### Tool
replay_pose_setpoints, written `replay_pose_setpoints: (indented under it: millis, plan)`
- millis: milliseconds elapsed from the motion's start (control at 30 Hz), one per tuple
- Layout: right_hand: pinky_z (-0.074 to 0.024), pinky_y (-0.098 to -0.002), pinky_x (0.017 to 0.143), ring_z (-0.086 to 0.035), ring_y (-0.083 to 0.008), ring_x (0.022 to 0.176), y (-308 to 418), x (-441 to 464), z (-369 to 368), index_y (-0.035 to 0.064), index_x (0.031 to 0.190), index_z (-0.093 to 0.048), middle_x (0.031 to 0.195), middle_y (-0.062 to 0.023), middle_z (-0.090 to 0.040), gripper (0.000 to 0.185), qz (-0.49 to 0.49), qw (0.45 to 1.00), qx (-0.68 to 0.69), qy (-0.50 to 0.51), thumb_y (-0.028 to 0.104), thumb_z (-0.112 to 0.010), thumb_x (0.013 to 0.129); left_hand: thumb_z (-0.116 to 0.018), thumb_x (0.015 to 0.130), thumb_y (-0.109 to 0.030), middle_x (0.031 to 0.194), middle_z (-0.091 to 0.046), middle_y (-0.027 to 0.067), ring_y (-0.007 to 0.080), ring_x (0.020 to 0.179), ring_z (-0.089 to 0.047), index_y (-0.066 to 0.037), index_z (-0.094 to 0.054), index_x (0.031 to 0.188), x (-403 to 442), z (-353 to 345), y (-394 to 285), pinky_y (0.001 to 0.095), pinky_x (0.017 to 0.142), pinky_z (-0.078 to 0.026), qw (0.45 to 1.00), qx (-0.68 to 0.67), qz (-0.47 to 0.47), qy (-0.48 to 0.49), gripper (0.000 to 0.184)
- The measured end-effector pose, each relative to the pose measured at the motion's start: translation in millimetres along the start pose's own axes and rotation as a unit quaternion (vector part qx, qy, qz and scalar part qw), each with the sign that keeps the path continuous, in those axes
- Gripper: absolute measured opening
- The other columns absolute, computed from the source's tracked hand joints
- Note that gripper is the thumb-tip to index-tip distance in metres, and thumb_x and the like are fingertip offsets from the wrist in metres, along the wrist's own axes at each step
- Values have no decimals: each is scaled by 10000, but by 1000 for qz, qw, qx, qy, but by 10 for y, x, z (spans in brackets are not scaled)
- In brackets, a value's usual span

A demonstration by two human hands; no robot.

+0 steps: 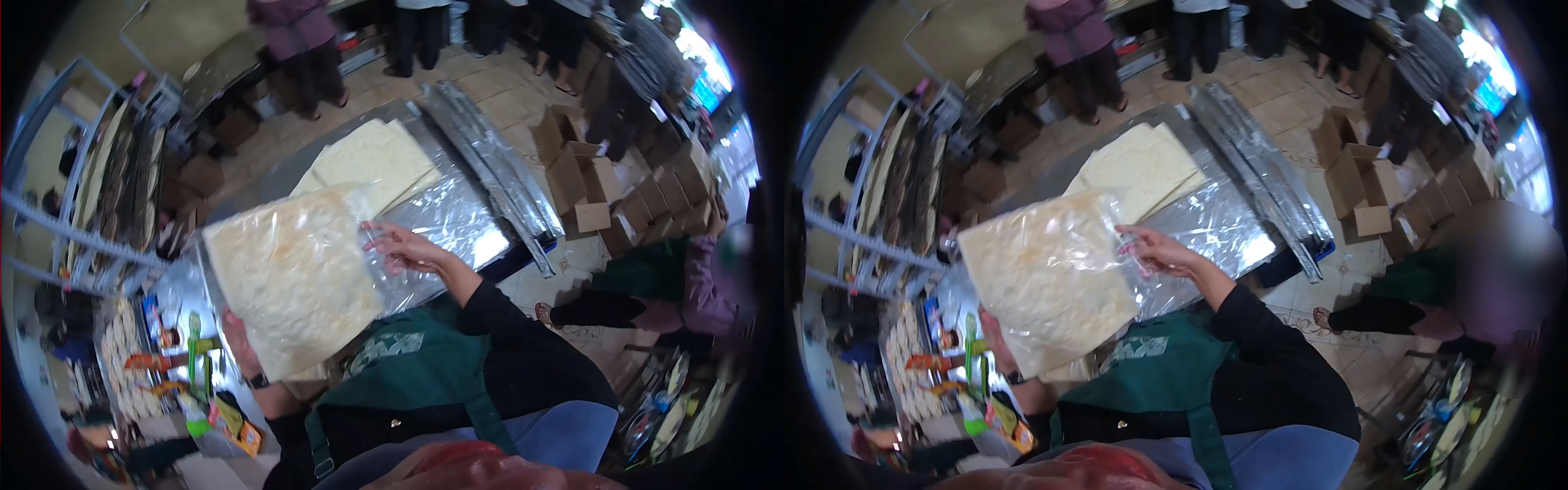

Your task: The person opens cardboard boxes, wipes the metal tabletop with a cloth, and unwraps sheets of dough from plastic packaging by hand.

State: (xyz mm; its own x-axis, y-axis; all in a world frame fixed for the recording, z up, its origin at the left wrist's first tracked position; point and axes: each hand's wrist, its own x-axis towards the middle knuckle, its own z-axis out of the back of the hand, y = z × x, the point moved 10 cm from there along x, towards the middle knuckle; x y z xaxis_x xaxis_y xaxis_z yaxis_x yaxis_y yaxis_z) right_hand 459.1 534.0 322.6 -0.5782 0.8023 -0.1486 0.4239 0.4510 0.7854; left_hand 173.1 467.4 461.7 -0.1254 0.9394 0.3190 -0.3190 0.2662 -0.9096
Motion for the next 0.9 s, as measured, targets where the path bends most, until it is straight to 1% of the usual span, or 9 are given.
replay_pose_setpoints:
  millis: [67, 133, 200, 300, 400, 533, 567, 667, 900]
  plan:
    - [-486, -281, 567, -547, -122, 736, -92, -41, 36, 52, 1250, -418, 978, -82, -549, 528, -58, 991, -98, -64, 184, -641, 790, -345, 952, -305, 1079, -533, 135, 202, 951, -529, 7, -444, 1151, -46, -86, 162, 327, 821, -438, 975, -216, 46, -12, 383]
    - [-479, -250, 663, -559, -126, 803, -69, 51, 79, -8, 1207, -442, 1006, -77, -562, 639, -23, 977, -198, -70, 260, -738, 708, -440, 930, -246, 1061, -561, 111, 178, 957, -540, -7, -463, 1137, -48, -177, 63, 313, 849, -430, 981, -187, 39, 1, 317]
    - [-474, -256, 751, -567, -148, 911, 27, 75, 87, -20, 1186, -453, 1043, -81, -576, 617, 63, 985, -139, -84, 229, -747, 704, -413, 939, -240, 1083, -548, 106, 164, 999, -517, 4, -460, 1142, -33, -334, 144, 304, 886, -397, 967, -233, 84, 65, 321]
    - [-471, -270, 786, -570, -160, 952, 68, -53, 67, -16, 1191, -451, 1038, -95, -596, 612, 56, 990, 42, -121, 182, -755, 698, -371, 953, -262, 1110, -528, 99, 144, 1027, -490, 18, -457, 1148, 36, -480, 114, 277, 907, -362, 945, -287, 100, 118, 353]
    - [-477, -272, 775, -592, -163, 898, 1, -63, 124, -22, 1175, -467, 999, -99, -614, 563, 20, 992, -31, -118, 127, -743, 707, -341, 961, -287, 1133, -503, 97, 123, 1043, -459, 26, -447, 1158, -4, -486, 287, 242, 916, -330, 985, -109, 122, 62, 385]
    - [-481, -267, 747, -597, -148, 856, 185, -210, 230, -36, 1100, -530, 993, -101, -617, 446, 9, 978, -108, -179, 148, -717, 739, -340, 964, -300, 742, -579, 29, 98, 675, -518, 27, -554, 1013, -39, -298, 689, 249, 604, -408, 990, 67, 123, -4, 394]
    - [-481, -265, 739, -595, -144, 854, 286, -251, 256, -37, 1082, -544, 988, -100, -619, 423, 9, 977, -120, -174, 157, -712, 745, -354, 961, -276, 587, -517, -15, 69, 514, -436, 8, -586, 881, -28, -353, 595, 250, 473, -340, 997, 48, 41, -41, 375]
    - [-473, -262, 723, -592, -134, 826, 548, -379, 341, -40, 1056, -567, 955, -87, -626, 395, 26, 968, -172, -179, 193, -695, 764, -407, 946, -251, 590, -500, -13, 51, 517, -408, -11, -573, 822, -95, -519, 693, 227, 474, -316, 990, 106, 48, -75, 317]
    - [-467, -265, 717, -591, -133, 801, 965, -890, 717, -41, 1066, -557, 953, -94, -620, 399, 28, 933, -238, -269, 211, -674, 781, -529, 895, -277, 569, -471, -21, 36, 538, -376, -7, -551, 658, -64, -504, 1632, 215, 497, -313, 969, -16, 178, -170, 360]
